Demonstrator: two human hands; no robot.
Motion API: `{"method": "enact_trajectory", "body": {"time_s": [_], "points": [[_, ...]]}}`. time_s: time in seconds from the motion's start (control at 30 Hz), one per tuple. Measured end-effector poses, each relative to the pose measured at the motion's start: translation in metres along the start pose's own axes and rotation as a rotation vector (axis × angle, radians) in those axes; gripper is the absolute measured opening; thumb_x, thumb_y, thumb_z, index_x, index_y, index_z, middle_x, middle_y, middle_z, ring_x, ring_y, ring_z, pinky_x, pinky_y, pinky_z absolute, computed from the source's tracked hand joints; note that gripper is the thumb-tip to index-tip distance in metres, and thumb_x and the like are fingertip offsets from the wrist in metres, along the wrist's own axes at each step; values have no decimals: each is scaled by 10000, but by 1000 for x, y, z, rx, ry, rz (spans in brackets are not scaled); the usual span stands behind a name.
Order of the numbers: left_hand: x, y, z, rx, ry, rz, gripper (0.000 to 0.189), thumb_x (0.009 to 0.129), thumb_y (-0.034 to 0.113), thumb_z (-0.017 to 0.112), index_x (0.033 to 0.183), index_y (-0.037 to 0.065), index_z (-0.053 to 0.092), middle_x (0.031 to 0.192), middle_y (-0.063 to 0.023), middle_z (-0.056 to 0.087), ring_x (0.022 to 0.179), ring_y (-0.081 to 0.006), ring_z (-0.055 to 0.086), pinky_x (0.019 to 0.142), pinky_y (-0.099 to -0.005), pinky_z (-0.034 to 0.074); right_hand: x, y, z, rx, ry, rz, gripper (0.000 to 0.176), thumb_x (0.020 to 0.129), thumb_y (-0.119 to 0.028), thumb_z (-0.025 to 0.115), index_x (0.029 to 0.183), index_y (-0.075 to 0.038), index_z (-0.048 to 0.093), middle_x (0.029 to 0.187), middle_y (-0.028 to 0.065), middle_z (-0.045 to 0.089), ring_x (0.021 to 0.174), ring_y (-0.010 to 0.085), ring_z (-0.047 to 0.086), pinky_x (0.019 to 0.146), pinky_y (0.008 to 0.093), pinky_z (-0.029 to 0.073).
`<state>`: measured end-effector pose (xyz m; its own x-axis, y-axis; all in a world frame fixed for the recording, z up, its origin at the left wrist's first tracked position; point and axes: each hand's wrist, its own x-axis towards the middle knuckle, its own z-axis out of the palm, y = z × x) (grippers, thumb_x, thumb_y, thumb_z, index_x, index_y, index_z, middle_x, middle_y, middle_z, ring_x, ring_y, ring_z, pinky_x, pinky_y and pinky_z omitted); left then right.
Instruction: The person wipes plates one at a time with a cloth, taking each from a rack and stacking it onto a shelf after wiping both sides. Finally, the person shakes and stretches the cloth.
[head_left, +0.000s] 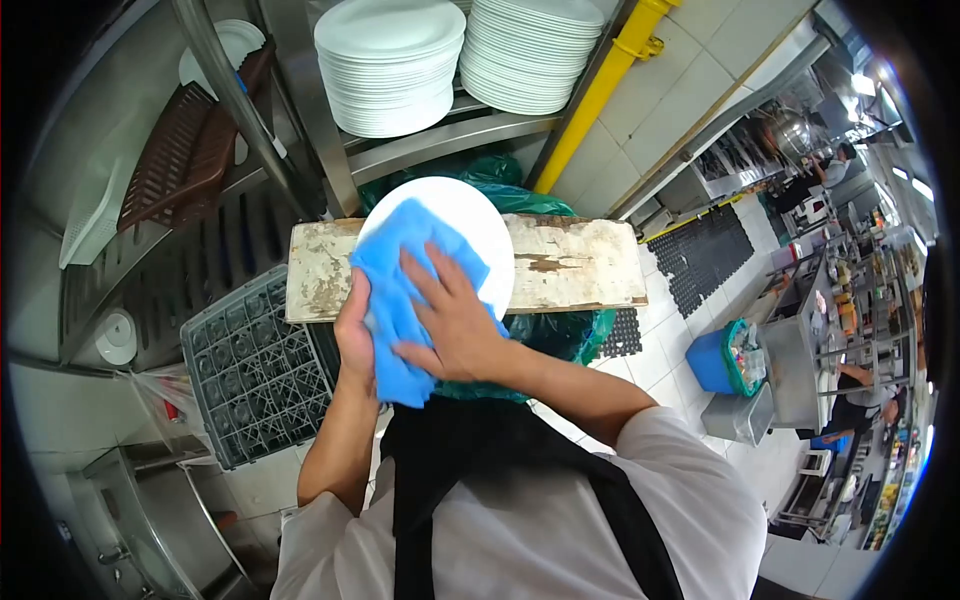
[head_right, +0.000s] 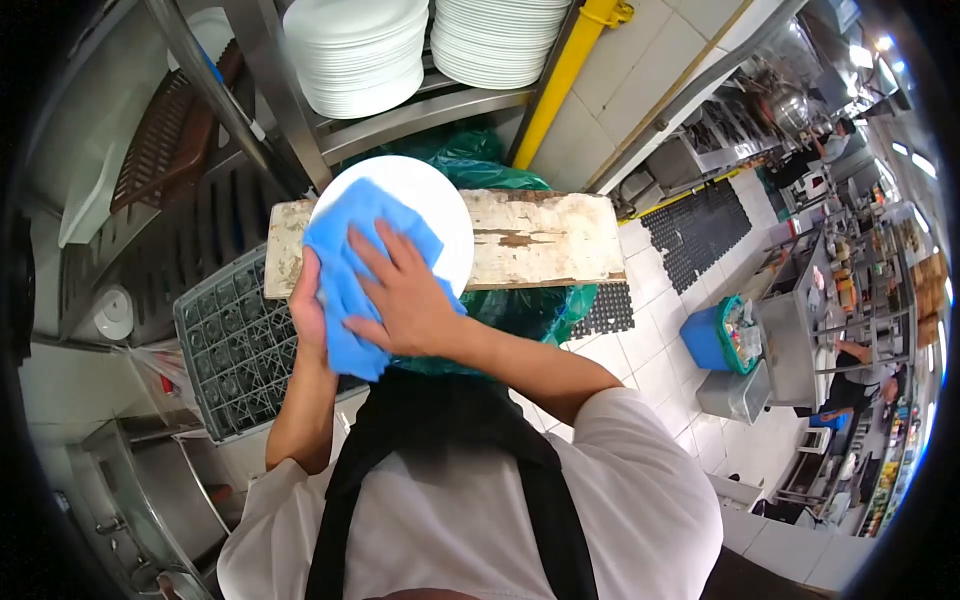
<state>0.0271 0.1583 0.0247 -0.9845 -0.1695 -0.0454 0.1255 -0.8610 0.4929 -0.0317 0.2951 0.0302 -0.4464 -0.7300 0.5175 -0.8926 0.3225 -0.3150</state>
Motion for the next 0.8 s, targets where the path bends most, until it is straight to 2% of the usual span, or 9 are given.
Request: {"method": "enact_trajectory", "body": {"time_s": [0.13, 0.27, 0.5, 0.57, 0.63, 0.67, 0.7, 0.73, 0.8], "points": [[-5, 6, -1, 36, -60, 62, 628, 958, 454, 364, 1399, 16, 274, 1365, -152, 413, 1248, -300, 416, 1045, -428, 328, -31, 38, -12, 17, -195, -83, 656, 737, -421, 661, 1251, -41, 517, 1437, 223, 273, 1299, 500, 224, 1050, 562, 220], [-5, -6, 9, 78, -22, 43, 596, 964, 425, 365, 1388, 12, 289, 1361, -147, 417, 1243, -287, 421, 1044, -423, 331, 12, 53, -13, -160, 99, 143, 728, 727, -462, 661, 1293, -44, 477, 1448, 222, 255, 1303, 498, 214, 1049, 570, 212], [2, 7, -13, 76, 71, 36, 592, 969, 428, 349, 1380, 6, 297, 1360, -141, 420, 1231, -283, 433, 1040, -418, 335, -28, 3, 11, 139, -122, -65, 666, 725, -402, 656, 1293, -95, 491, 1445, 183, 288, 1318, 460, 224, 1044, 580, 221], [-4, 5, -12, 38, 28, 83, 602, 969, 429, 345, 1384, -4, 291, 1372, -152, 407, 1239, -296, 426, 1044, -421, 332, -40, 23, 0, 34, -147, 58, 646, 695, -350, 664, 1288, -148, 506, 1443, 169, 298, 1320, 443, 237, 1054, 573, 215], [-14, 4, 0, 54, 12, 159, 630, 965, 432, 346, 1396, -20, 263, 1392, -170, 384, 1254, -321, 413, 1053, -432, 322, -38, 55, -8, -79, 24, 164, 675, 678, -292, 662, 1320, -187, 480, 1416, 226, 304, 1313, 443, 248, 1067, 546, 218], [-20, 3, -3, 54, 20, 154, 630, 965, 432, 346, 1396, -20, 263, 1392, -170, 384, 1254, -321, 413, 1053, -432, 322, -37, 65, -12, -9, 122, 284, 665, 685, -251, 657, 1319, -163, 476, 1387, 280, 293, 1279, 451, 293, 1054, 508, 276], [-24, 3, -9, 55, 15, 120, 631, 962, 426, 352, 1399, -20, 256, 1397, -178, 375, 1259, -323, 406, 1055, -438, 319, -33, 73, -16, 191, 221, 430, 579, 727, -228, 655, 1264, -75, 503, 1287, 255, 427, 1160, 387, 469, 970, 436, 407], [-24, 4, -14, 57, 4, 91, 633, 960, 420, 358, 1401, -20, 249, 1402, -187, 366, 1265, -325, 399, 1057, -443, 315, -36, 82, -22, 191, 222, 433, 579, 727, -228, 655, 1264, -75, 503, 1287, 255, 427, 1160, 387, 469, 970, 436, 407], [-24, 15, -31, 53, 8, -17, 611, 951, 377, 408, 1389, -26, 269, 1361, -193, 408, 1226, -323, 442, 1024, -432, 357, -51, 100, -32, 1362, 91, 936, 515, 780, -247, 637, 1215, -8, 502, 1147, 169, 554, 994, 281, 595, 860, 361, 490]]}}
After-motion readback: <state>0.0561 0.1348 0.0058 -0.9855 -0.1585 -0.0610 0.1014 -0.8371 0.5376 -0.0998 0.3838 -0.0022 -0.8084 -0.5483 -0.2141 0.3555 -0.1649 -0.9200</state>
